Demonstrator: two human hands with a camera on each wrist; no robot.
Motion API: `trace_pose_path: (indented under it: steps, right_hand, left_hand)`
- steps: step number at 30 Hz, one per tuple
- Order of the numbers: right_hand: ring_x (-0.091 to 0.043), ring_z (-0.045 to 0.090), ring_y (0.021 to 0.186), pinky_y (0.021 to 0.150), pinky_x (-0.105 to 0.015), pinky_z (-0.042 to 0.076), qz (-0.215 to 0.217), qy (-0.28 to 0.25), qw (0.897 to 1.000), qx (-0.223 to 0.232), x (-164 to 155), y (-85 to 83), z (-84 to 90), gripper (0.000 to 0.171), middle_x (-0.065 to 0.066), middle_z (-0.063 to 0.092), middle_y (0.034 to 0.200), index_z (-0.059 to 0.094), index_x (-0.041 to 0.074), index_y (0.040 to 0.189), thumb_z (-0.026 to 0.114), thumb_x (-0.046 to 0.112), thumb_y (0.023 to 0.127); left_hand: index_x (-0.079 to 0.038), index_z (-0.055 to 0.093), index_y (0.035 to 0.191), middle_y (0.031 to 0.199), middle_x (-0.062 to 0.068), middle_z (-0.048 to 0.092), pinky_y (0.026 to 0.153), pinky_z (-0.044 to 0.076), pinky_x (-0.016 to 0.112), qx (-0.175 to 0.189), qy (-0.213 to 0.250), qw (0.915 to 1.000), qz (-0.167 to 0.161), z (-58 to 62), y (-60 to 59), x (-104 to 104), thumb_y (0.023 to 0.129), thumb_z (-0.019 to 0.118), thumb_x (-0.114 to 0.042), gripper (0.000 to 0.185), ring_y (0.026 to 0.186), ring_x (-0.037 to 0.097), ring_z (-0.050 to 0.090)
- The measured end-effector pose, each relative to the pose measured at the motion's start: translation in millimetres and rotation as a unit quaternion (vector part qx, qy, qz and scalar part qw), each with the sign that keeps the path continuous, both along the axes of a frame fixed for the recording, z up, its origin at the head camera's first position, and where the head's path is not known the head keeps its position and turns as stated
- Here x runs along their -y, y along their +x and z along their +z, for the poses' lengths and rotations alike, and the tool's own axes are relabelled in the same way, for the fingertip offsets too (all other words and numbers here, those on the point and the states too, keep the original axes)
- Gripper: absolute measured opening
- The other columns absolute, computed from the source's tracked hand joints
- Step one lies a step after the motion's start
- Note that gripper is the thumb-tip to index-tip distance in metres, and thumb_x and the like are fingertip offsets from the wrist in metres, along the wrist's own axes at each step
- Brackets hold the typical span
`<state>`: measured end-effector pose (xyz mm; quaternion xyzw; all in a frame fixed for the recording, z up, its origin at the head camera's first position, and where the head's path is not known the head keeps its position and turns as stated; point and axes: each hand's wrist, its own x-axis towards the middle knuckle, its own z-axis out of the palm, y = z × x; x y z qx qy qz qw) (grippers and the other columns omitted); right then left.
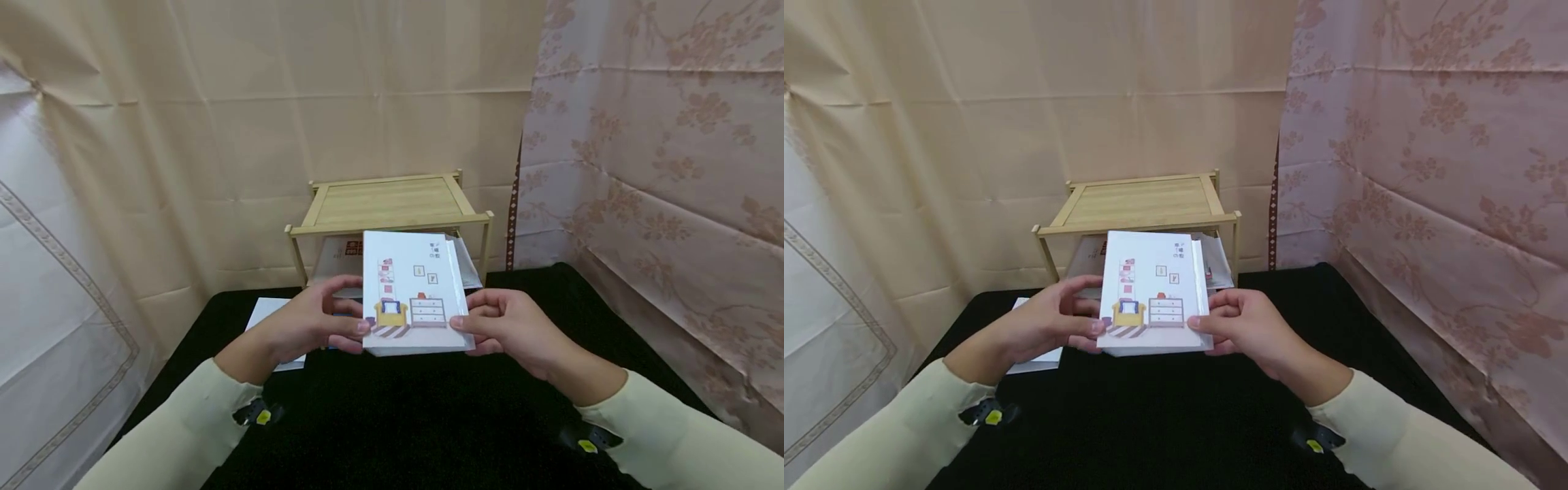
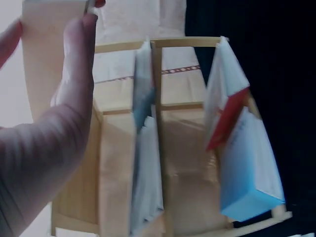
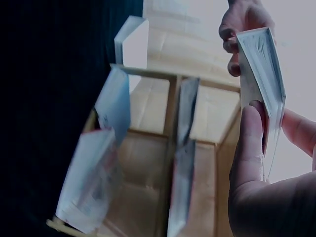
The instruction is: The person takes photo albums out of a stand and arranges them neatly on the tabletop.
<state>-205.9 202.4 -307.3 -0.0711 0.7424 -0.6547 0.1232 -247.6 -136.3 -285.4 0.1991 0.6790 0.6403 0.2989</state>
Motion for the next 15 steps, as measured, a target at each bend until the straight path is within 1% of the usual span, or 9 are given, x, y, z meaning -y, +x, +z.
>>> trace_pose_path:
  steps: [4, 6, 10, 13, 15]
  right_hand:
    - [-0.028, 0.076, 0.093, 0.081, -0.042, 0.066, 0.022, 0.012, 1.000, 0.017, 7, 10.4, -13.8, 0.056, -0.014, 0.075, 0.110, 0.055, -0.004, 0.132, 0.080, 0.022, 0.090]
    - [-0.029, 0.076, 0.094, 0.080, -0.043, 0.066, 0.038, 0.016, 0.999, 0.022, 12, 15.1, -21.2, 0.055, -0.014, 0.075, 0.109, 0.056, -0.003, 0.131, 0.081, 0.023, 0.089]
    - [-0.030, 0.076, 0.093, 0.078, -0.043, 0.066, 0.072, 0.016, 0.997, 0.029, 22, 21.6, -38.0, 0.052, -0.015, 0.076, 0.105, 0.058, -0.002, 0.126, 0.082, 0.023, 0.088]
    - [-0.030, 0.076, 0.092, 0.077, -0.043, 0.066, 0.090, 0.013, 0.995, 0.041, 30, 24.0, -51.7, 0.049, -0.014, 0.077, 0.102, 0.061, -0.003, 0.122, 0.083, 0.023, 0.087]
    - [-0.029, 0.076, 0.090, 0.076, -0.042, 0.066, 0.098, 0.015, 0.994, 0.052, 36, 24.7, -60.9, 0.047, -0.013, 0.077, 0.101, 0.062, -0.002, 0.120, 0.083, 0.022, 0.086]
  left_hand:
    - [-0.006, 0.019, 0.162, 0.138, 0.022, 0.057, 0.098, 0.060, 0.049, 0.034, -0.010, 0.9976, -0.059, -17.0, 4.1, 10, 0.090, 0.075, -0.005, 0.092, 0.115, 0.034, 0.069]
    - [-0.003, 0.020, 0.161, 0.141, 0.023, 0.056, 0.099, 0.059, 0.049, 0.043, -0.022, 0.9957, -0.080, -24.7, 6.9, 16, 0.089, 0.075, -0.006, 0.090, 0.116, 0.035, 0.068]
    - [-0.002, 0.019, 0.161, 0.142, 0.023, 0.057, 0.098, 0.060, 0.050, 0.047, -0.040, 0.9927, -0.103, -40.2, 11.1, 30, 0.088, 0.077, -0.009, 0.094, 0.116, 0.037, 0.069]
    - [-0.003, 0.017, 0.161, 0.142, 0.023, 0.057, 0.101, 0.058, 0.051, 0.055, -0.029, 0.9902, -0.124, -53.2, 13.0, 42, 0.088, 0.078, -0.009, 0.096, 0.118, 0.039, 0.068]
    - [-0.002, 0.019, 0.160, 0.142, 0.022, 0.058, 0.104, 0.056, 0.050, 0.062, -0.024, 0.9883, -0.137, -62.9, 14.0, 50, 0.088, 0.078, -0.009, 0.094, 0.120, 0.039, 0.067]
